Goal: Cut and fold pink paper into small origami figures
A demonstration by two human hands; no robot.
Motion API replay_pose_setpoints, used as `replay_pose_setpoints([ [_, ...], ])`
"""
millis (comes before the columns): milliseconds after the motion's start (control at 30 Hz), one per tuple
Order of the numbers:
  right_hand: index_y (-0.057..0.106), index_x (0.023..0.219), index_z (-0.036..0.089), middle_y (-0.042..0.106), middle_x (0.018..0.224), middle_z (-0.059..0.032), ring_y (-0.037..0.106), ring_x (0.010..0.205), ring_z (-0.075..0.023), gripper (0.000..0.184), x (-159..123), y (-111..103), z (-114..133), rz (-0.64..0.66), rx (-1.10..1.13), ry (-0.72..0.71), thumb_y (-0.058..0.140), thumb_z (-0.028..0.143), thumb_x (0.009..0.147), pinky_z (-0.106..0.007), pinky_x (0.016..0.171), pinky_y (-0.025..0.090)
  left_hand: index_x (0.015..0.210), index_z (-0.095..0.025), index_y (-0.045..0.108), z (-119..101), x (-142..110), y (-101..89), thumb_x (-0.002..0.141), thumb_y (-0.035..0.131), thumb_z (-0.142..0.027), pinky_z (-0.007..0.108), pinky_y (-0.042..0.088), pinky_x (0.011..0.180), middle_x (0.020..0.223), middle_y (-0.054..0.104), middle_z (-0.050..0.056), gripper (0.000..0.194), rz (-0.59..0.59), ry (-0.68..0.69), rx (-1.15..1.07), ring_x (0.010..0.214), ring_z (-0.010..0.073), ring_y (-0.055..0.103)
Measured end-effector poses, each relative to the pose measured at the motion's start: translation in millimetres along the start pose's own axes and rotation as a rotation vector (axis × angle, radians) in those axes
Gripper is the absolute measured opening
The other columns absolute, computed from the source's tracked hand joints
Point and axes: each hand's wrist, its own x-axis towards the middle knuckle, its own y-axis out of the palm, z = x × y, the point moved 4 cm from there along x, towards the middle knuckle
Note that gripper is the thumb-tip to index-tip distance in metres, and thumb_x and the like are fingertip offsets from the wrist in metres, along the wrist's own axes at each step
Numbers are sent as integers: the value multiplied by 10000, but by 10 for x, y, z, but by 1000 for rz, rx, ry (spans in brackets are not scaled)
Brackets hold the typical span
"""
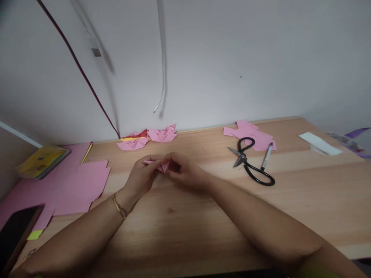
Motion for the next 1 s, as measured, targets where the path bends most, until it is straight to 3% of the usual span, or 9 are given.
replay_pose_setpoints([
  [133,523,1033,189,571,864,-13,526,739,-114,337,-2,20,-31,9,-55,34,517,48,727,-248,672,439,648,-132,620,6,5,2,680,696,-203,240,419,604,628,624,16,108,6,-19,-65,607,120,564],
  [533,513,959,185,563,838,-12,518,735,-117,173,-8,16,-14,-37,-33,30,530,133,795,-252,668,433,627,-130,616,-26,-7,27,656,682,-167,231,410,589,599,612,6,81,6,-35,-97,580,105,551],
  [833,522,964,185,590,874,-30,547,780,-132,148,-6,15,33,-52,-27,5,555,198,821,-277,712,451,623,-132,610,-19,5,25,640,678,-164,237,410,585,614,607,4,77,-36,-69,-123,590,110,550],
  [1000,543,927,175,604,870,-36,554,788,-139,108,-3,10,6,-63,10,51,549,207,825,-286,718,450,628,-129,615,-38,-2,37,665,676,-177,238,414,602,639,615,12,85,7,-37,-78,605,109,552],
])
